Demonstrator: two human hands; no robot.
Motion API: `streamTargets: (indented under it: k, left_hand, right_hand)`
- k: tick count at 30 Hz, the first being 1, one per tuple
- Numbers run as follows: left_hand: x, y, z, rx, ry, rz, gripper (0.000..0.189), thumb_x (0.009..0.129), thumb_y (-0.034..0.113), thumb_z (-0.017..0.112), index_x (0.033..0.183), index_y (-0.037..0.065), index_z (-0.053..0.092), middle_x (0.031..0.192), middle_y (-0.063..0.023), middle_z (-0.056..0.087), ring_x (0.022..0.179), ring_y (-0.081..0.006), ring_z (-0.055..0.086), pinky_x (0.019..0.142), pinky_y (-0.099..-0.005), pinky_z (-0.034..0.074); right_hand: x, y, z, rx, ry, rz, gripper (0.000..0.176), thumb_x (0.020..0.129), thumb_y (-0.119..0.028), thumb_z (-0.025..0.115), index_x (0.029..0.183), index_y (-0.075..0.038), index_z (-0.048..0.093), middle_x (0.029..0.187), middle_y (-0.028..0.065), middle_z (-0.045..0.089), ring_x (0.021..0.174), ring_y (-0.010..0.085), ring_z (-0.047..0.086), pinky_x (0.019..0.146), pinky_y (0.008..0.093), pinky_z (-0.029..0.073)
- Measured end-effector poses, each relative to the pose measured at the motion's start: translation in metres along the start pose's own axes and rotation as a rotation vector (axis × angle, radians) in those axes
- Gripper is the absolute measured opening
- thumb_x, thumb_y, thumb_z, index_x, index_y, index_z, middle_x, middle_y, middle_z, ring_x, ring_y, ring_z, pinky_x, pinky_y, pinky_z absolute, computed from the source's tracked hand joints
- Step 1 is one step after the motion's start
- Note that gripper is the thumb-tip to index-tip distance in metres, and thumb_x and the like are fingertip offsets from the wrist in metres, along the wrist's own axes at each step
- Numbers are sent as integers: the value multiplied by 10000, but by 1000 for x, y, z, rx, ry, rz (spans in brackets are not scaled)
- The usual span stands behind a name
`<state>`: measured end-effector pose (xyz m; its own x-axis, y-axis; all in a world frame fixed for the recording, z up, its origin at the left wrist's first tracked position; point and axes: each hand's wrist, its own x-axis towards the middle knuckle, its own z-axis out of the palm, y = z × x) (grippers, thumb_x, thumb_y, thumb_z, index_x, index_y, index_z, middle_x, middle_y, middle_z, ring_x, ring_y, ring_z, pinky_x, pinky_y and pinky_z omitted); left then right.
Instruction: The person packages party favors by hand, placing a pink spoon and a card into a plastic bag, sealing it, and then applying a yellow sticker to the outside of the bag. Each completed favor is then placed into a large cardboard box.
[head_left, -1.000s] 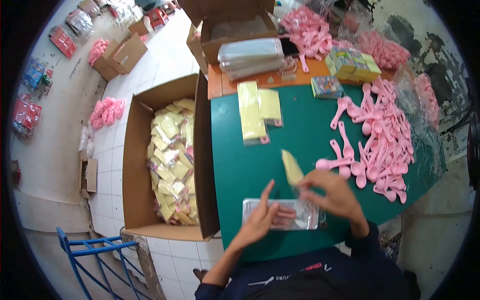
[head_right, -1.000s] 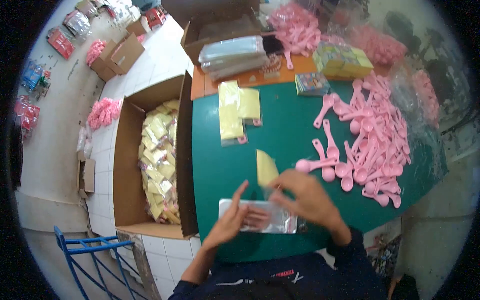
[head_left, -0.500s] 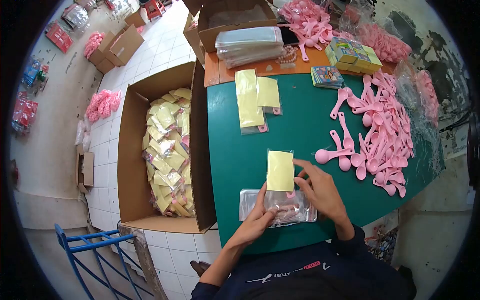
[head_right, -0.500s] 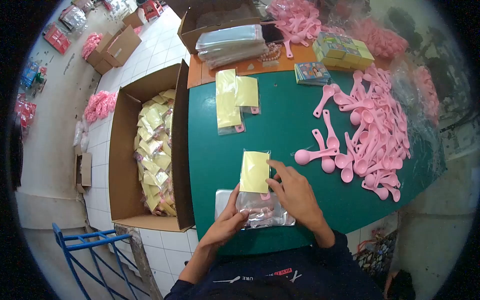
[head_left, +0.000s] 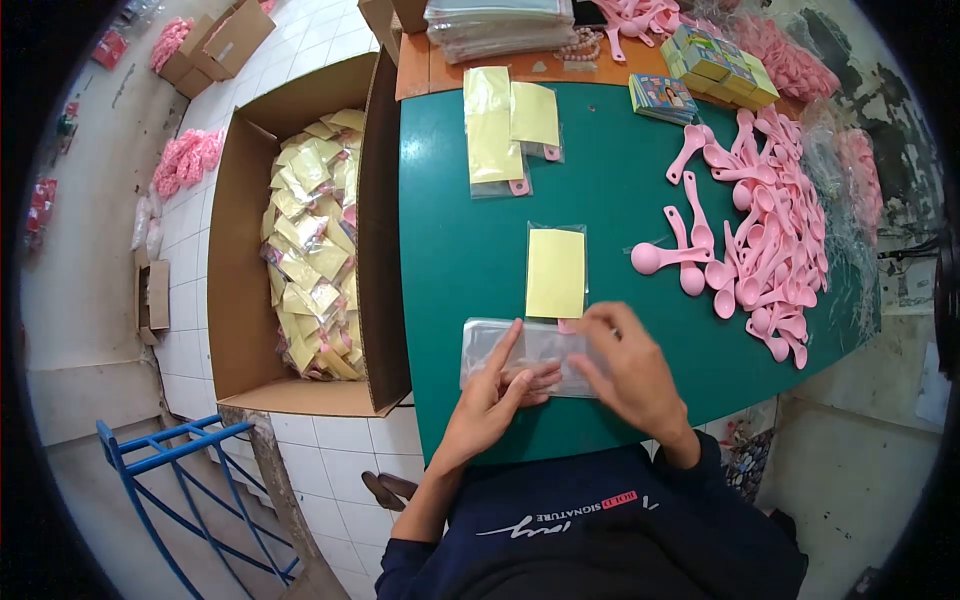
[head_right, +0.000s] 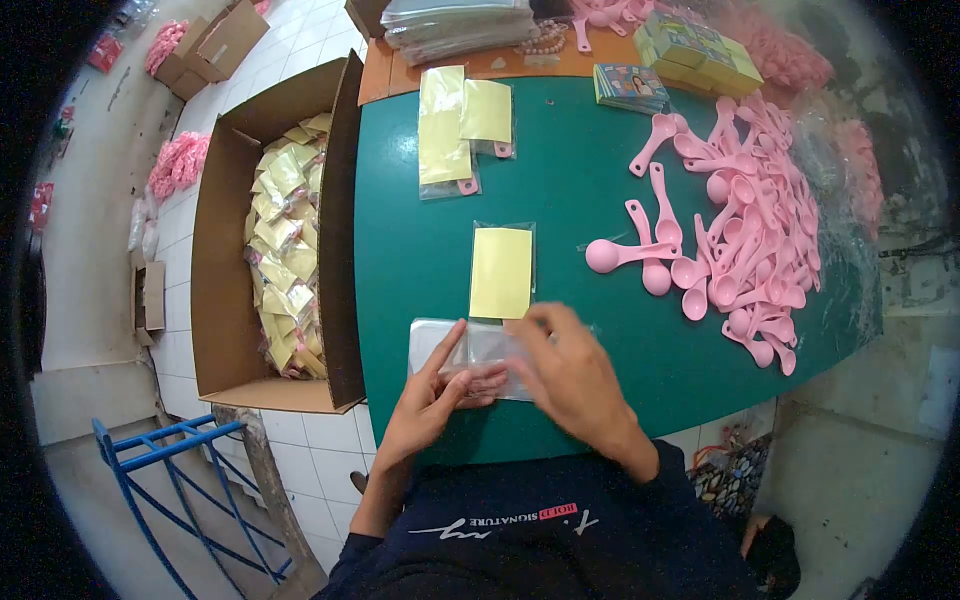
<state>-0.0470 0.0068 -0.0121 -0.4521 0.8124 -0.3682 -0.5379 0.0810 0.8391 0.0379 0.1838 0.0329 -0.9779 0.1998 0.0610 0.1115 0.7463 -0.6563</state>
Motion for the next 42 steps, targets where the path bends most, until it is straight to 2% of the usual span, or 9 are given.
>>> streamTargets:
  k: [8, 17, 25, 28, 33, 34, 36, 38, 42]
  left_hand:
    - [-10, 3, 7, 273, 83, 45, 653, 950, 37, 433, 1469, 108, 43, 1093, -178, 606, 1024, -203, 605, 859, -272, 496]
    - [-8, 16, 20, -296, 88, -43, 602, 977, 172, 400, 1475, 123, 65, 1122, -143, 582, 1029, -197, 586, 911, -335, 457]
    - [6, 17, 16, -139, 33, -5, 550, 969, 162, 435, 1455, 106, 184, 1033, -123, 616, 929, -143, 608, 826, -312, 491]
    - [10, 21, 15, -36, 0, 4, 468, 964, 114, 441, 1408, 91, 296, 1022, -111, 630, 927, -137, 617, 820, -285, 496]
    - [14, 21, 15, 88, 60, 55, 312, 961, 95, 437, 1265, 41, 480, 962, -101, 665, 898, -151, 637, 768, -272, 511]
    - [13, 20, 11, 122, 35, 43, 291, 962, 86, 428, 1239, 41, 507, 993, -103, 663, 931, -146, 631, 775, -261, 503]
    - [14, 15, 5, 156, 10, 26, 271, 961, 74, 419, 1196, 35, 547, 1029, -101, 659, 973, -143, 622, 787, -252, 493]
    - [13, 9, 2, 154, 11, 7, 262, 959, 69, 416, 1162, 20, 573, 1038, -93, 656, 988, -147, 616, 798, -259, 489]
    - [4, 12, 3, 282, -20, 49, 252, 940, 61, 449, 1145, -12, 577, 1105, -109, 623, 1068, -171, 564, 894, -282, 430]
  right_hand:
    - [-3, -11, 17, 84, -101, -80, 248, 729, -73, 693, 931, -26, 557, 954, 138, 502, 896, 317, 552, 776, 389, 457]
    - [6, -18, -4, -66, -120, -232, 226, 707, -94, 690, 877, -44, 549, 914, 98, 491, 859, 266, 526, 718, 370, 408]
    - [5, -11, 6, -329, -102, -388, 196, 735, -122, 642, 866, -13, 546, 858, 98, 495, 843, 233, 527, 759, 364, 406]
    - [3, -7, 3, -129, -93, -401, 222, 704, -111, 696, 852, -56, 541, 875, 76, 483, 809, 242, 508, 722, 356, 385]
    - [7, 38, -76, 584, -610, -326, 139, 805, -110, 659, 888, -59, 559, 905, 98, 544, 838, 233, 547, 780, 354, 427]
    - [16, 73, -101, 589, -541, -510, 184, 783, -92, 695, 917, -46, 577, 931, 95, 577, 846, 205, 573, 770, 330, 449]
    - [-10, 152, -170, 730, -58, -27, 214, 853, -94, 587, 1050, -12, 569, 985, 90, 602, 873, 164, 576, 801, 287, 459]
    - [-15, 174, -193, 670, 376, 162, 261, 899, -102, 515, 1142, -10, 535, 1017, 97, 607, 889, 155, 576, 820, 266, 463]
    - [-28, 127, -156, 699, 626, 336, 360, 909, -105, 509, 1257, -42, 444, 1030, 88, 585, 858, 155, 575, 763, 242, 472]
